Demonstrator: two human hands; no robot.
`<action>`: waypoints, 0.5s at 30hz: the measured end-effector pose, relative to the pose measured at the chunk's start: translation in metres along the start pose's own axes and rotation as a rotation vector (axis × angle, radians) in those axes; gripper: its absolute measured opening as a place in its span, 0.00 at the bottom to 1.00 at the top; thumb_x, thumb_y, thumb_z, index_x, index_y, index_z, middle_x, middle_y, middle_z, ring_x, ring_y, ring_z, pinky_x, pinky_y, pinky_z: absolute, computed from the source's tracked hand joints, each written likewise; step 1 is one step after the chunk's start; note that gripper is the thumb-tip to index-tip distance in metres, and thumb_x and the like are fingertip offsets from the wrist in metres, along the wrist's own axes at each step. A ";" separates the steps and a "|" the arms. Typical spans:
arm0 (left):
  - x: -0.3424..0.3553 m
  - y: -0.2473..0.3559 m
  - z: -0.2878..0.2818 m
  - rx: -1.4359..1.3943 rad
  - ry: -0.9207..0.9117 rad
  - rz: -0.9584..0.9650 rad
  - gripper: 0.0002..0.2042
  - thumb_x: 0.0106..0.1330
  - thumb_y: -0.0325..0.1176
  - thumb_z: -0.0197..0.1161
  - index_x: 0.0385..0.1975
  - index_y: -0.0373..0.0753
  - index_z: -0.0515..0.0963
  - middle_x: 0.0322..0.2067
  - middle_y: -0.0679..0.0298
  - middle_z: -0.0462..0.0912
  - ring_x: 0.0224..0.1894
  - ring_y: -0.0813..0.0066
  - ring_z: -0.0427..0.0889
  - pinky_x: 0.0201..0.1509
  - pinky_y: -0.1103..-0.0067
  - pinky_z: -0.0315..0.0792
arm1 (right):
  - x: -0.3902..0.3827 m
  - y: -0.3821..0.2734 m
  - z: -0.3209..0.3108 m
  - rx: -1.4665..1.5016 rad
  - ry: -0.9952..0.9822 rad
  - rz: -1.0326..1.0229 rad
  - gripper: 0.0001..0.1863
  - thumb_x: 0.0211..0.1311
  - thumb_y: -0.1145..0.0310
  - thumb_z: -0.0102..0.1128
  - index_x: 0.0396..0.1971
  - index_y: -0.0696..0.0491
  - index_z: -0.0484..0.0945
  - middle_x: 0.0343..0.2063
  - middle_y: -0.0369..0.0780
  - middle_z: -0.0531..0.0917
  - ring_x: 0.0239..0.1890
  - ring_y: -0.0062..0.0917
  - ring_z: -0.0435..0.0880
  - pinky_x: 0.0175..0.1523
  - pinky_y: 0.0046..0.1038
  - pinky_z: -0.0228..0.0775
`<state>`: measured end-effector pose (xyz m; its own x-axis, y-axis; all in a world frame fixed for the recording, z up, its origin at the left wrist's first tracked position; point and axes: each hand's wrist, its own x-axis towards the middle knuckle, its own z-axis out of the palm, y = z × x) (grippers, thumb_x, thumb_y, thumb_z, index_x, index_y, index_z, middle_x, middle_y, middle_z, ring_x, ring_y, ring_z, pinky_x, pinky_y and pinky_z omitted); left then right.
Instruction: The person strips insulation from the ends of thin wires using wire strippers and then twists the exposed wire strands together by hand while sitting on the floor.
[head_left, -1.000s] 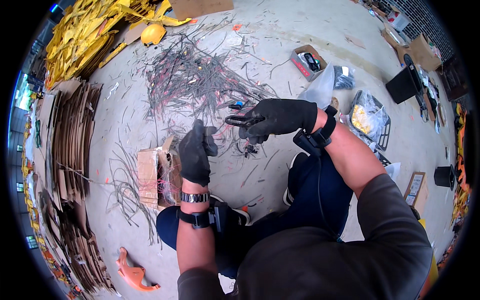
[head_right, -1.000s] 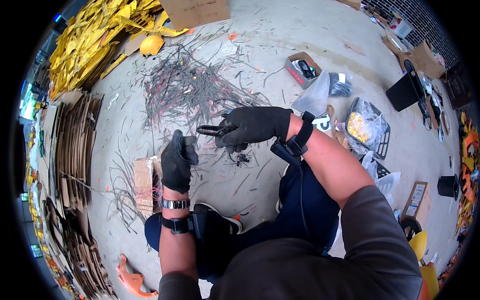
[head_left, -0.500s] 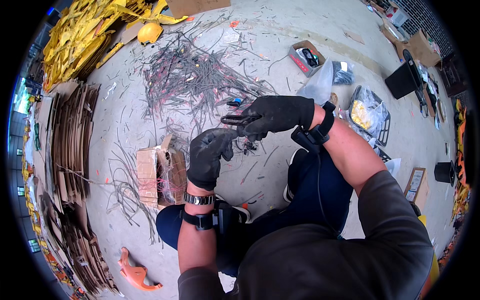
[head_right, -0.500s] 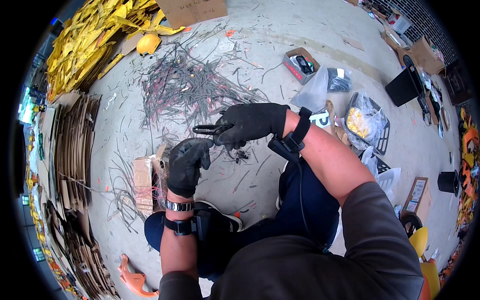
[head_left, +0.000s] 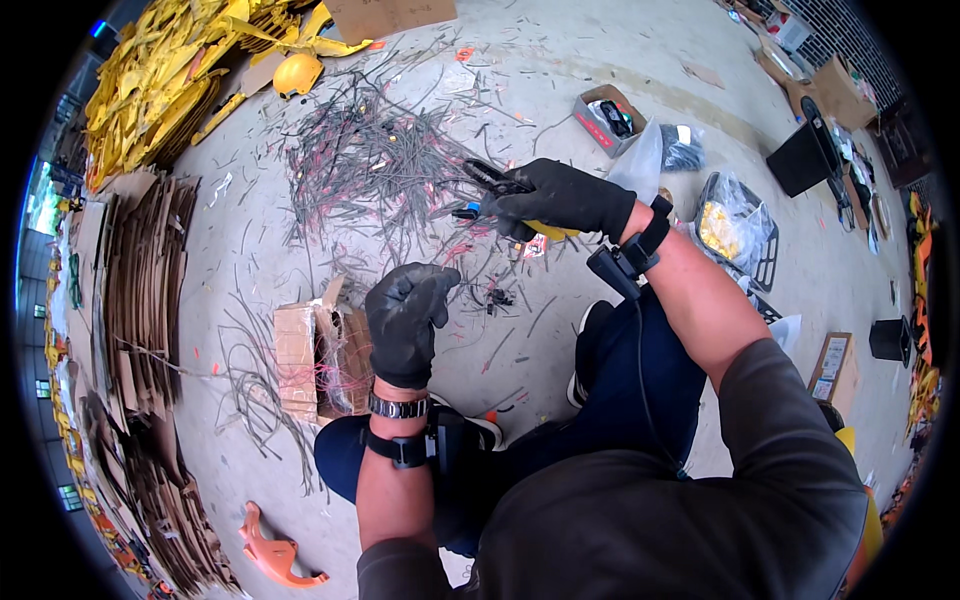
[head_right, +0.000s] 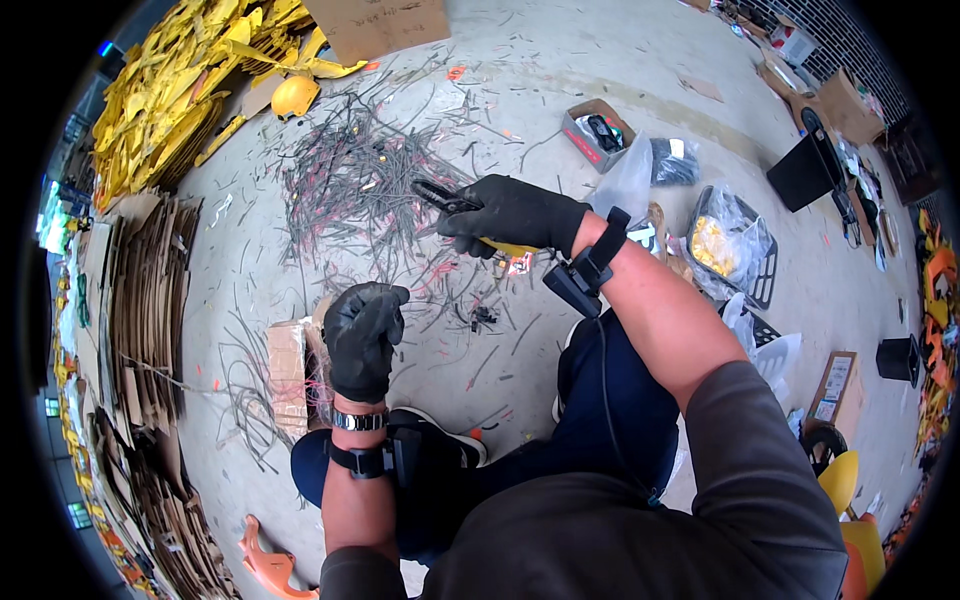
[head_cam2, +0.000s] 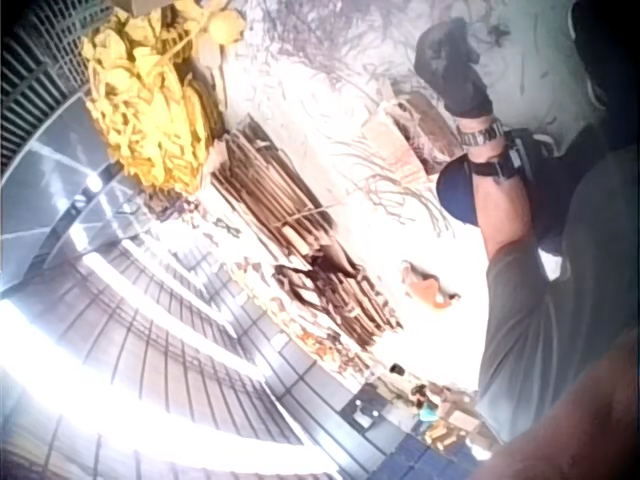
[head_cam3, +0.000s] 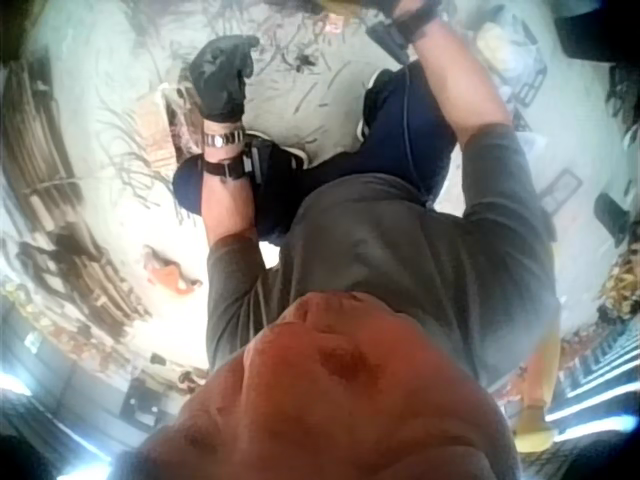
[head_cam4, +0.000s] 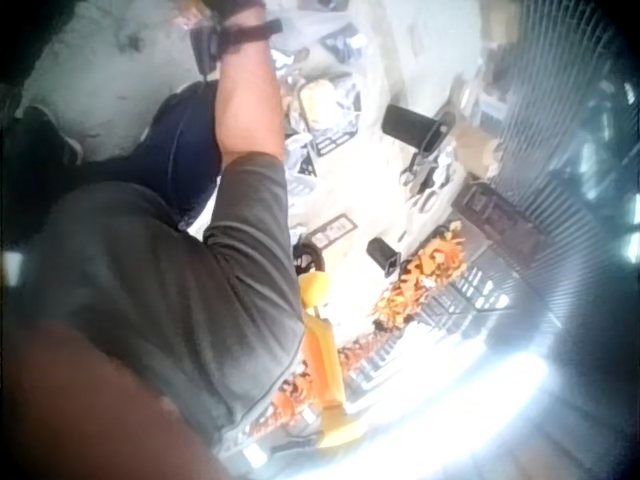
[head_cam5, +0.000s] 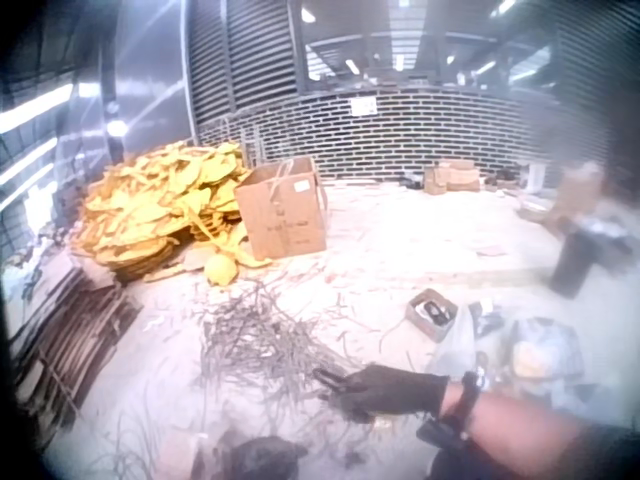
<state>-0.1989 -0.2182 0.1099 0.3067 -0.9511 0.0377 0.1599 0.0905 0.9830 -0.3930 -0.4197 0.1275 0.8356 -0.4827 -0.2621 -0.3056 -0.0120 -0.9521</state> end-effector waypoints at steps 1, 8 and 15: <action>0.000 0.000 -0.001 0.017 0.003 -0.006 0.11 0.69 0.32 0.60 0.37 0.28 0.82 0.20 0.67 0.77 0.18 0.85 0.69 0.24 0.86 0.61 | -0.001 -0.004 0.005 0.042 -0.007 -0.029 0.17 0.65 0.59 0.67 0.41 0.60 0.83 0.29 0.37 0.85 0.29 0.18 0.82 0.36 0.23 0.76; -0.001 0.001 0.001 0.080 0.016 -0.078 0.09 0.66 0.31 0.64 0.33 0.32 0.85 0.21 0.69 0.79 0.21 0.86 0.70 0.26 0.84 0.63 | -0.004 -0.020 0.041 0.027 -0.044 -0.235 0.17 0.57 0.65 0.70 0.42 0.60 0.83 0.29 0.34 0.84 0.32 0.15 0.79 0.38 0.23 0.73; -0.002 0.009 0.009 0.157 -0.040 -0.045 0.07 0.66 0.31 0.66 0.29 0.33 0.83 0.21 0.70 0.79 0.21 0.88 0.69 0.24 0.85 0.61 | -0.002 -0.021 0.046 0.042 -0.115 -0.244 0.16 0.55 0.69 0.68 0.42 0.60 0.83 0.27 0.33 0.81 0.29 0.14 0.75 0.36 0.23 0.70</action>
<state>-0.2063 -0.2182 0.1204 0.2643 -0.9644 -0.0034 0.0230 0.0028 0.9997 -0.3677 -0.3783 0.1408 0.9293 -0.3674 -0.0382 -0.0720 -0.0786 -0.9943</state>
